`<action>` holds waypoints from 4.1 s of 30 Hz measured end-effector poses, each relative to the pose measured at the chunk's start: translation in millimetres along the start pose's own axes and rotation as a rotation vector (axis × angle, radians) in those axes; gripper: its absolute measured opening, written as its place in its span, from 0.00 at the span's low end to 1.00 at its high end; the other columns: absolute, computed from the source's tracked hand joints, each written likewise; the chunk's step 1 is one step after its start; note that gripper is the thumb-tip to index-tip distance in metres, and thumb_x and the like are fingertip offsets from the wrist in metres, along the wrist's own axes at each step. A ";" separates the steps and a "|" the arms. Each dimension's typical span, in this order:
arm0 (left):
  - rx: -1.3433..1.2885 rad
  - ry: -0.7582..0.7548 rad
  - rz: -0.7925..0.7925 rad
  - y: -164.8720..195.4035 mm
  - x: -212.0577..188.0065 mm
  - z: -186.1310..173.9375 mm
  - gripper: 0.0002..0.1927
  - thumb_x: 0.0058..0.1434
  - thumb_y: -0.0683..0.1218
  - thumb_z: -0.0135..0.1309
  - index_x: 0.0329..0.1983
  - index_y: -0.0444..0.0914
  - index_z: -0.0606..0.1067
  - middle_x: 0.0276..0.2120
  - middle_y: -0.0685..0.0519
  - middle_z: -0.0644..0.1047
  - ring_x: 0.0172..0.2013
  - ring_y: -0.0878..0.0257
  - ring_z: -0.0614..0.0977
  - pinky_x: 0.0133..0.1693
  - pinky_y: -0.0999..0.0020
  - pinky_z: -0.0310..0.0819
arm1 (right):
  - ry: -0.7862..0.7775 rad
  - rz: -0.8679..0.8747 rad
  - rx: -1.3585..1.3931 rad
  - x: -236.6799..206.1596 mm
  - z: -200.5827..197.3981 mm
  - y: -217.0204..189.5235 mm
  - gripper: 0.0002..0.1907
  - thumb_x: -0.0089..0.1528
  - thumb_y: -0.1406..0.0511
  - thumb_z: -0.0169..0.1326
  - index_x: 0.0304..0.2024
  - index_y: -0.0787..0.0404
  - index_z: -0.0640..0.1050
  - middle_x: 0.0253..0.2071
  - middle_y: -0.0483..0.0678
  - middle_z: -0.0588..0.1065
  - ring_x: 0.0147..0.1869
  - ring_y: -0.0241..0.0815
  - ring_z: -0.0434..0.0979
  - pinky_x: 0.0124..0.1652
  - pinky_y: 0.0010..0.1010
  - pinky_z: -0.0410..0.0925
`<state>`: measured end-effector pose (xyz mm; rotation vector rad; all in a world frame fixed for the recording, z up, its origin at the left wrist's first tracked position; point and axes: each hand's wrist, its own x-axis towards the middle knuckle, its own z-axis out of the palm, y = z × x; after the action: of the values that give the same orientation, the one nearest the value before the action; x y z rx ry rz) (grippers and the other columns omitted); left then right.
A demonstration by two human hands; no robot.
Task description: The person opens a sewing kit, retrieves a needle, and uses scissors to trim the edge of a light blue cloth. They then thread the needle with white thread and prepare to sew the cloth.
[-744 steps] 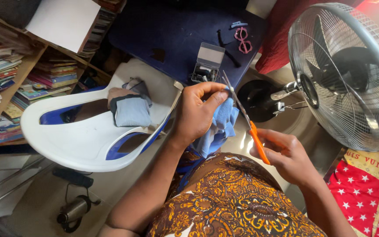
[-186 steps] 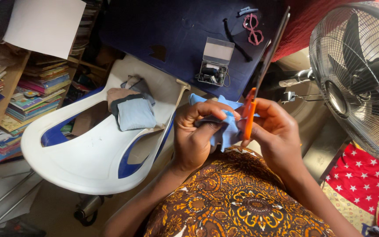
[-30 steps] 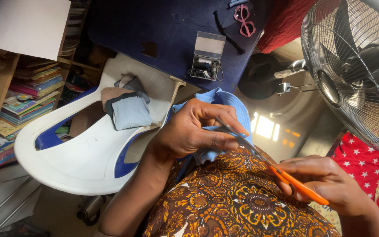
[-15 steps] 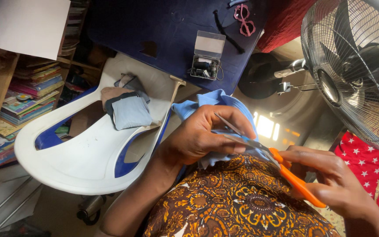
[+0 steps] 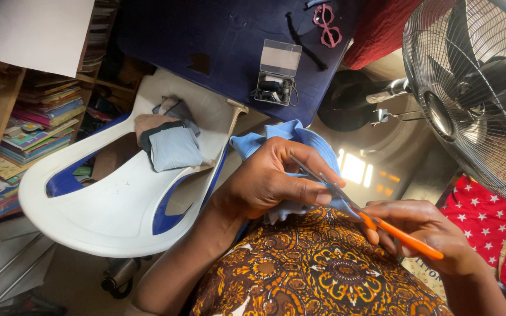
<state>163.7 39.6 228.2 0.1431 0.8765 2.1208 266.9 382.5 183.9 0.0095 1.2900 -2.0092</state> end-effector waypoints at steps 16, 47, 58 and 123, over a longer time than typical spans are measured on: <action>-0.033 0.016 -0.003 -0.5 2.4 -2.0 0.10 0.61 0.36 0.63 0.45 0.29 0.81 0.39 0.47 0.83 0.38 0.66 0.84 0.42 0.75 0.79 | 0.108 0.132 -0.182 4.5 7.5 -4.4 0.38 0.49 0.59 0.63 0.57 0.79 0.79 0.34 0.56 0.80 0.29 0.36 0.74 0.24 0.23 0.65; -0.143 -0.089 -0.058 0.6 4.0 4.2 0.10 0.65 0.35 0.61 0.48 0.31 0.78 0.37 0.51 0.80 0.36 0.69 0.80 0.36 0.78 0.71 | 0.221 0.027 -0.545 7.6 41.8 -40.5 0.36 0.40 0.68 0.62 0.54 0.70 0.82 0.36 0.49 0.78 0.35 0.36 0.74 0.35 0.27 0.68; -0.044 -0.058 0.014 -5.0 8.4 3.7 0.08 0.63 0.36 0.64 0.45 0.32 0.79 0.38 0.52 0.80 0.37 0.69 0.81 0.39 0.76 0.73 | 0.038 -0.011 -0.060 6.8 5.3 0.2 0.40 0.47 0.62 0.61 0.61 0.74 0.75 0.41 0.60 0.80 0.35 0.42 0.75 0.36 0.30 0.70; -0.116 0.569 0.215 2.9 5.4 -21.5 0.12 0.68 0.45 0.59 0.44 0.29 0.79 0.28 0.56 0.77 0.26 0.72 0.74 0.31 0.77 0.68 | 0.773 0.066 -1.294 331.2 -66.0 47.8 0.12 0.55 0.66 0.62 0.40 0.65 0.83 0.33 0.61 0.80 0.36 0.56 0.83 0.38 0.42 0.73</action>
<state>150.1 30.8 212.9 -0.4680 1.0916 2.4539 29.2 234.3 -10.7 0.2231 2.7935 -0.7694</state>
